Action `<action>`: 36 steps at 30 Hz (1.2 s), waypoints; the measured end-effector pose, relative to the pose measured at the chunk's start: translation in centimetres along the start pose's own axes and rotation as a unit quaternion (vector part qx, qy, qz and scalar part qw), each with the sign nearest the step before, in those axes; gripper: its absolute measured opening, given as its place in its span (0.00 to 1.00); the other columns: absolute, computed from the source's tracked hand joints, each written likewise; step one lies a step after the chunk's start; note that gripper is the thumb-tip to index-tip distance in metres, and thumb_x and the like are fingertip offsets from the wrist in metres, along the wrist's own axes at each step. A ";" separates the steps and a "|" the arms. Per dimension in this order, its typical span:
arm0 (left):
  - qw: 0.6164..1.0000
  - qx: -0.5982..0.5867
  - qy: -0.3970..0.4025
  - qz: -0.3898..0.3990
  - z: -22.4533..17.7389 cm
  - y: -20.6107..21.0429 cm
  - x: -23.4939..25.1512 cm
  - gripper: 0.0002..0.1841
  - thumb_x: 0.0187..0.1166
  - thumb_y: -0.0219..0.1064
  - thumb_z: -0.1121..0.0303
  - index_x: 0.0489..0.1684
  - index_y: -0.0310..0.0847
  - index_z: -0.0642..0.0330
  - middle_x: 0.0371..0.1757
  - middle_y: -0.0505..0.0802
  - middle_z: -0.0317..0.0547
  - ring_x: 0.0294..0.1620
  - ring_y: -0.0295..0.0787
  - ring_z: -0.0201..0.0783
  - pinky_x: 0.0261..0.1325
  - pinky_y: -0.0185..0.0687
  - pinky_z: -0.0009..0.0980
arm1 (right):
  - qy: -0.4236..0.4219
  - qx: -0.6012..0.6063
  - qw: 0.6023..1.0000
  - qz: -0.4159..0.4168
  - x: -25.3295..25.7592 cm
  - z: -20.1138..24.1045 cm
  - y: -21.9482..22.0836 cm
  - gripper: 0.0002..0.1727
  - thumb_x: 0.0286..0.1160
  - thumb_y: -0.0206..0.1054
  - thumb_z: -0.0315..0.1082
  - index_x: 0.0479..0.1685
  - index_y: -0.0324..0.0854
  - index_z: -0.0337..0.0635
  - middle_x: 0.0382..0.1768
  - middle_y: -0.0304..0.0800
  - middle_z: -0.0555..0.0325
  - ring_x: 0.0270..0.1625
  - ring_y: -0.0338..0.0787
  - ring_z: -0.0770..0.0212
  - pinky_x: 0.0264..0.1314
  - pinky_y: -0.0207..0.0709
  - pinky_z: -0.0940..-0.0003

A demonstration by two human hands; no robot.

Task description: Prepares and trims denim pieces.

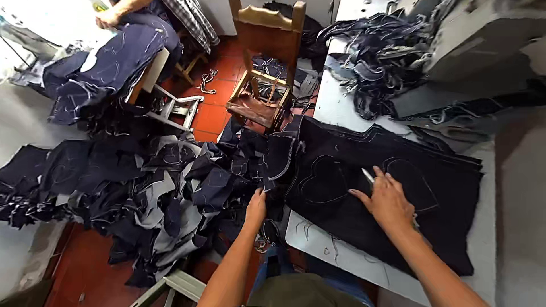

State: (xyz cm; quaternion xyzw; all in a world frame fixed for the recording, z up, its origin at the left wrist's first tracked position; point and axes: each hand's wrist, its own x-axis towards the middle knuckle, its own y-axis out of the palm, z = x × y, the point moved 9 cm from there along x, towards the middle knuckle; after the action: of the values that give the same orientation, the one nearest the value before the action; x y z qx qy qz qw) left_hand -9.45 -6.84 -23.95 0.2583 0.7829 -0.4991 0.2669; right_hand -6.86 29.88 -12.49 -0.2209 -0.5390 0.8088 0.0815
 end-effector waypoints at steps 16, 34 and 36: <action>0.971 0.151 0.171 0.074 2.8 -4.8 -11.9 0.32 0.91 0.46 0.41 0.58 0.81 0.64 0.46 0.93 0.62 0.56 0.92 0.62 0.61 0.83 0.62 | 0.009 -0.070 0.994 0.083 -2.5 7.4 -4.4 0.33 0.89 0.56 0.55 0.60 0.79 0.25 0.61 0.81 0.22 0.68 0.79 0.20 0.58 0.75 0.23; 0.827 -0.258 0.496 -0.062 -6.9 -16.0 -28.6 0.17 0.90 0.57 0.53 0.47 0.88 0.53 0.35 0.93 0.28 0.38 0.87 0.16 0.45 0.83 0.23 | -0.100 0.425 0.874 0.214 -14.4 4.7 1.8 0.28 0.78 0.59 0.59 0.56 0.76 0.41 0.58 0.93 0.59 0.40 0.89 0.72 0.36 0.78 0.72; 0.752 -0.403 0.515 -0.083 -9.2 -20.1 -33.9 0.14 0.89 0.58 0.52 0.61 0.89 0.34 0.54 0.96 0.14 0.56 0.88 0.10 0.61 0.84 0.17 | -0.115 0.565 0.780 0.243 -17.7 4.0 2.1 0.39 0.64 0.69 0.71 0.64 0.76 0.50 0.65 0.91 0.70 0.53 0.90 0.79 0.51 0.82 0.77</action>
State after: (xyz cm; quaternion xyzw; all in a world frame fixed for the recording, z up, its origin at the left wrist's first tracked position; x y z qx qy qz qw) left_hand 0.20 -10.47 15.20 0.2787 0.9487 0.0506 -0.1404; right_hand 7.31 19.14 -8.37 -0.1642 0.0809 0.9806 -0.0699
